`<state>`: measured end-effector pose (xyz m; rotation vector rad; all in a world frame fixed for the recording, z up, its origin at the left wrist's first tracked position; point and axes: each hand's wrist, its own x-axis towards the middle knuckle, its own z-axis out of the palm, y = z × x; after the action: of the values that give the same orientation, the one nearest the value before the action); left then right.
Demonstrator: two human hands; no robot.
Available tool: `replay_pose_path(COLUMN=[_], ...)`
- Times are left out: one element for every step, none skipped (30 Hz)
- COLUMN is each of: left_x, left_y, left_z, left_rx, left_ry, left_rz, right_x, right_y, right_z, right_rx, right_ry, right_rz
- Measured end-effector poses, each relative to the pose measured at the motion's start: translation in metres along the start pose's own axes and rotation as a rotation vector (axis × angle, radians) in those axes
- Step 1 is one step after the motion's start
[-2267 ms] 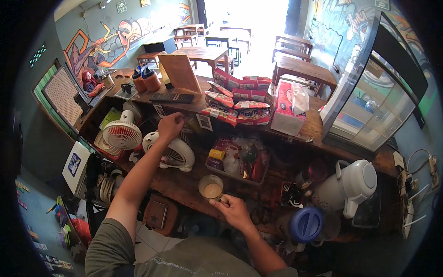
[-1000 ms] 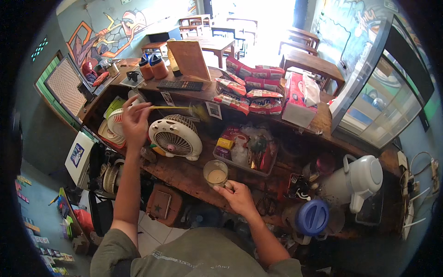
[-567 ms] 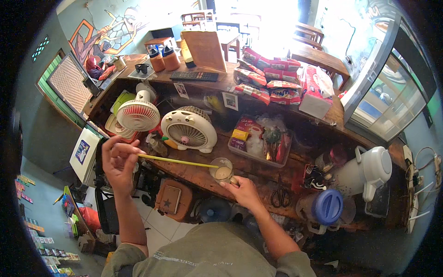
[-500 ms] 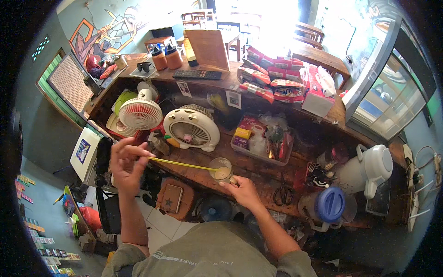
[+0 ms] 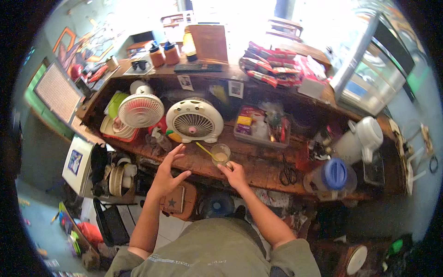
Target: Preparing an iced coffee by stirring the drink, adding a straw, and scooping ice from a freezer.
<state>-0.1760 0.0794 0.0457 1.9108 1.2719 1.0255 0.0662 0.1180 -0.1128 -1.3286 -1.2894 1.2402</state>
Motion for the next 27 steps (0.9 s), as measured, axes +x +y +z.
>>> replay_pose_path(left_x=[-0.008,-0.013,-0.018,-0.022,-0.023,-0.024,-0.026,-0.026,-0.024,-0.025,-0.024,-0.023,-0.022,-0.023,-0.025,-0.023,-0.023,-0.024,-0.026,-0.025,-0.026,-0.028,-0.029,-0.028,-0.026,-0.026,-0.025], left_y=[-0.006,-0.011,-0.017,-0.021,-0.024,-0.027,-0.030,-0.032,-0.033,-0.032,-0.031,-0.029,-0.026,-0.024,-0.020,-0.019,-0.019,-0.019,-0.022,-0.022,-0.020,-0.019,-0.017,-0.015,-0.012,-0.008,-0.003], left_z=[-0.005,-0.009,-0.013,-0.016,-0.017,-0.017,-0.017,-0.017,-0.016,-0.014,-0.013,-0.011,-0.009,-0.006,-0.004,-0.001,0.002,0.007,0.007,0.010,0.013,0.017,0.021,0.024,0.029,0.034,0.040], left_rx=[0.020,0.011,0.024,0.041,0.038,0.017,-0.005,-0.008,-0.010,-0.014,-0.019,-0.023,-0.028,-0.033,-0.034,-0.040,-0.050,-0.070,-0.084,-0.092,-0.116,-0.142,-0.150,-0.122,-0.096,-0.098,-0.113], left_ry=[-0.023,-0.050,-0.080,-0.101,-0.119,-0.142,-0.159,-0.168,-0.188,-0.210,-0.221,-0.251,-0.282,-0.292,-0.313,-0.337,-0.351,-0.352,-0.335,-0.338,-0.351,-0.362,-0.366,-0.364,-0.368,-0.368,-0.364], left_rz=[-0.022,-0.005,-0.022,-0.043,-0.033,-0.006,0.014,0.015,0.029,0.040,0.042,0.068,0.097,0.105,0.103,0.098,0.110,0.112,0.103,0.113,0.087,0.052,0.049,0.101,0.157,0.148,0.134], right_x=[0.002,0.004,0.005,0.007,0.006,0.006,0.004,0.003,0.004,0.003,0.005,0.005,0.005,0.002,0.000,-0.002,-0.006,-0.012,-0.021,-0.031,-0.037,-0.042,-0.047,-0.050,-0.054,-0.056,-0.056], right_y=[0.005,0.009,0.012,0.015,0.018,0.022,0.022,0.022,0.022,0.024,0.026,0.027,0.026,0.028,0.029,0.030,0.032,0.033,0.014,-0.005,-0.019,-0.040,-0.065,-0.095,-0.117,-0.137,-0.149], right_z=[0.003,0.005,0.007,0.009,0.009,0.008,0.008,0.009,0.009,0.009,0.009,0.007,0.006,0.006,0.006,0.005,0.003,-0.006,-0.011,-0.022,-0.042,-0.064,-0.090,-0.115,-0.142,-0.163,-0.189], right_rx=[-0.054,-0.053,-0.076,-0.097,-0.100,-0.097,-0.097,-0.098,-0.099,-0.099,-0.110,-0.121,-0.123,-0.124,-0.163,-0.205,-0.210,-0.217,-0.216,-0.218,-0.291,-0.381,-0.496,-0.530,-0.648,-0.709,-0.997], right_ry=[0.043,0.075,0.135,0.186,0.208,0.226,0.255,0.283,0.308,0.316,0.341,0.366,0.340,0.355,0.396,0.438,0.526,0.547,0.539,0.542,0.557,0.587,0.591,0.573,0.575,0.568,0.576], right_rz=[-0.025,-0.020,0.000,0.018,0.040,0.044,0.062,0.080,0.088,0.096,0.065,0.032,0.036,0.038,0.013,-0.005,-0.046,-0.042,-0.089,-0.137,-0.213,-0.293,-0.367,-0.422,-0.434,-0.342,-0.369])
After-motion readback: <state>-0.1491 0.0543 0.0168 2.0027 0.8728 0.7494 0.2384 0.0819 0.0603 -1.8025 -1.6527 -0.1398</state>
